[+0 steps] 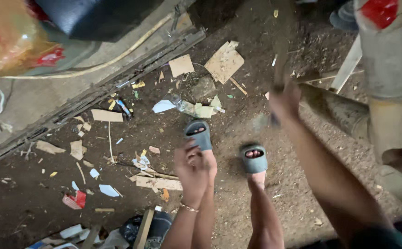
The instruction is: The person sweeps a cluttered dirt floor using a traditional straw broom, gathering scattered debris such as paper, wood scraps, and plastic into a central pile. They occasionally pause to move a potted plant or adjust their position while continuing to sweep around rows of seedling bags.
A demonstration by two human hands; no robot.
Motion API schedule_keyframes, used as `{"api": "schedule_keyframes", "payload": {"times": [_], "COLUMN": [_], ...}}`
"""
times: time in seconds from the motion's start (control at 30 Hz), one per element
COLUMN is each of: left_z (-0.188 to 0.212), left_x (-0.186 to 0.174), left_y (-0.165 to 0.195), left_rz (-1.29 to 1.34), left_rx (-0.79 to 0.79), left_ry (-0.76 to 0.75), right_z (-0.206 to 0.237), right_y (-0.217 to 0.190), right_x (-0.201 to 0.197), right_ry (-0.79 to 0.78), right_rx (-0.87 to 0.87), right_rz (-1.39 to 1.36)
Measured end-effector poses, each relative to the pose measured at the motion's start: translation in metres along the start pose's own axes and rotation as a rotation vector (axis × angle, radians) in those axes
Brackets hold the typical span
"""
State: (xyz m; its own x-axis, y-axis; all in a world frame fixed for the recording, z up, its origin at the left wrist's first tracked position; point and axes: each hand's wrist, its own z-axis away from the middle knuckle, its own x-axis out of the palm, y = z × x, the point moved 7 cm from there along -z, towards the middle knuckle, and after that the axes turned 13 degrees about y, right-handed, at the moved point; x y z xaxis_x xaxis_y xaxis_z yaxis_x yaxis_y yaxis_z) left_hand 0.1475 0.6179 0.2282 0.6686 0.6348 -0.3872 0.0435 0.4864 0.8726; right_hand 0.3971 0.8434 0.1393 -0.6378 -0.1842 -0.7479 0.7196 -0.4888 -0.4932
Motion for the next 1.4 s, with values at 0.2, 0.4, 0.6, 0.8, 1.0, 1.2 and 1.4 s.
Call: {"api": "schedule_keyframes", "payload": {"times": [0.2,0.4,0.6,0.8,1.0,1.2,1.4], "left_z": [-0.024,-0.022,0.049,0.149,0.188,0.204,0.204], "left_x": [0.015,-0.031,-0.038,-0.024,-0.012,-0.037,-0.036], "left_y": [-0.019,-0.046,-0.082,-0.073,-0.108,-0.115,-0.140], "left_rz": [-0.160,-0.097,-0.036,0.154,0.205,0.296,0.303], "left_rx": [0.103,-0.025,-0.243,-0.210,-0.488,-0.502,-0.646], "left_ry": [-0.135,-0.039,0.044,0.023,0.114,0.182,-0.067], "right_z": [-0.099,0.059,0.233,0.124,0.184,0.226,0.094], "right_y": [0.008,0.083,0.137,0.207,0.172,0.147,0.132], "right_x": [0.069,0.088,0.027,-0.023,0.018,0.009,0.073], "right_ry": [-0.087,-0.448,-0.594,-0.116,-0.495,-0.494,-0.061], "right_rx": [0.045,-0.301,-0.291,0.177,-0.124,-0.130,-0.018], "right_rz": [0.267,0.301,0.306,0.315,0.297,0.330,0.125]}}
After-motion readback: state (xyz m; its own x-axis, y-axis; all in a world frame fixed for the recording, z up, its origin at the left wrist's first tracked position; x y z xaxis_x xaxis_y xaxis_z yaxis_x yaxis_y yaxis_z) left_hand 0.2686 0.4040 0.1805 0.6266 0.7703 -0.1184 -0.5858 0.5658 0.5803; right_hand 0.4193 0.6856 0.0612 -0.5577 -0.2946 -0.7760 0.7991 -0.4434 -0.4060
